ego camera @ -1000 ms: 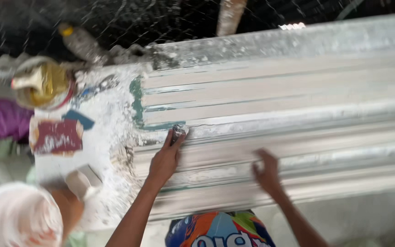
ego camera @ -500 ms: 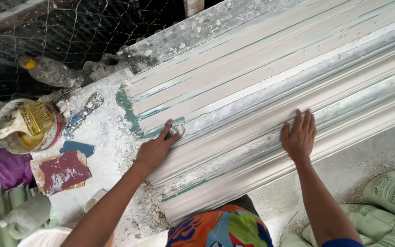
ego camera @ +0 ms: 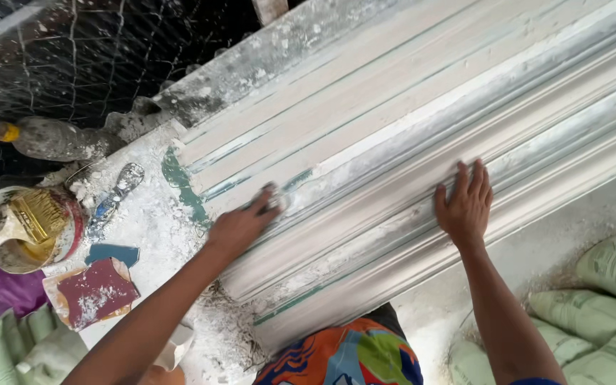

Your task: The person cleans and trims edges of gypsum molding strips on a work table using a small putty knife.

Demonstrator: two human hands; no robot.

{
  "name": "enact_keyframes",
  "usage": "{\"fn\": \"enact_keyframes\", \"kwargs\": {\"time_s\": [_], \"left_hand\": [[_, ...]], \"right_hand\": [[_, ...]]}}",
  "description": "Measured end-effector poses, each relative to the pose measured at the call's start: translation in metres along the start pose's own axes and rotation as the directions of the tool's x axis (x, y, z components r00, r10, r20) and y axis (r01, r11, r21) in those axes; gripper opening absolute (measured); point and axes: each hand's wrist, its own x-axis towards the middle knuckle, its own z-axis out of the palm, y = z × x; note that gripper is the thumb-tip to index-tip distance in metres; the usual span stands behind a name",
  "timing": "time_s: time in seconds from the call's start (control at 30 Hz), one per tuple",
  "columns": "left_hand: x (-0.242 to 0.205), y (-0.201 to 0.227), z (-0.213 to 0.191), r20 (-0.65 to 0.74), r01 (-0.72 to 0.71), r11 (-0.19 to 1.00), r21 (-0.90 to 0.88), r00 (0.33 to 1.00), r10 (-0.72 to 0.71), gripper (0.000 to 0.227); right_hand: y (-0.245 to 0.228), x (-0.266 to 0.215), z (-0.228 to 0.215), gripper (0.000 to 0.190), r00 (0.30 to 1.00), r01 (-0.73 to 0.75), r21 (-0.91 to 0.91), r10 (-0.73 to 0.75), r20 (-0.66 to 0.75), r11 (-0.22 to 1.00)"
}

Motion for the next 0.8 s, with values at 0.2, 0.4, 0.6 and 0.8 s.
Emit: {"fn": "enact_keyframes", "kwargs": {"time_s": [0.2, 0.4, 0.6, 0.8], "left_hand": [[0.007, -0.01, 0.011, 0.089, -0.003, 0.994, 0.107, 0.996, -0.006, 0.067], [0.241, 0.084, 0.029, -0.275, -0.214, 0.974, 0.074, 0.935, 0.226, 0.014], [0.099, 0.054, -0.03, 0.01, -0.092, 0.993, 0.076, 0.996, 0.091, 0.056], [-0.008, -0.041, 0.062, 0.011, 0.006, 0.933, 0.359, 1.0, -0.011, 0.072]], "right_hand": [[-0.003, 0.004, -0.002, 0.063, 1.0, 0.002, -0.046, -0.001, 0.024, 0.999], [-0.003, 0.006, -0.001, 0.064, 0.996, -0.053, 0.006, 0.052, 0.078, 0.999], [-0.005, 0.004, -0.008, 0.062, 0.976, -0.12, 0.024, 0.113, 0.184, 0.993], [-0.009, 0.006, -0.011, 0.061, 0.979, -0.1, -0.014, 0.101, 0.179, 0.995]]}}
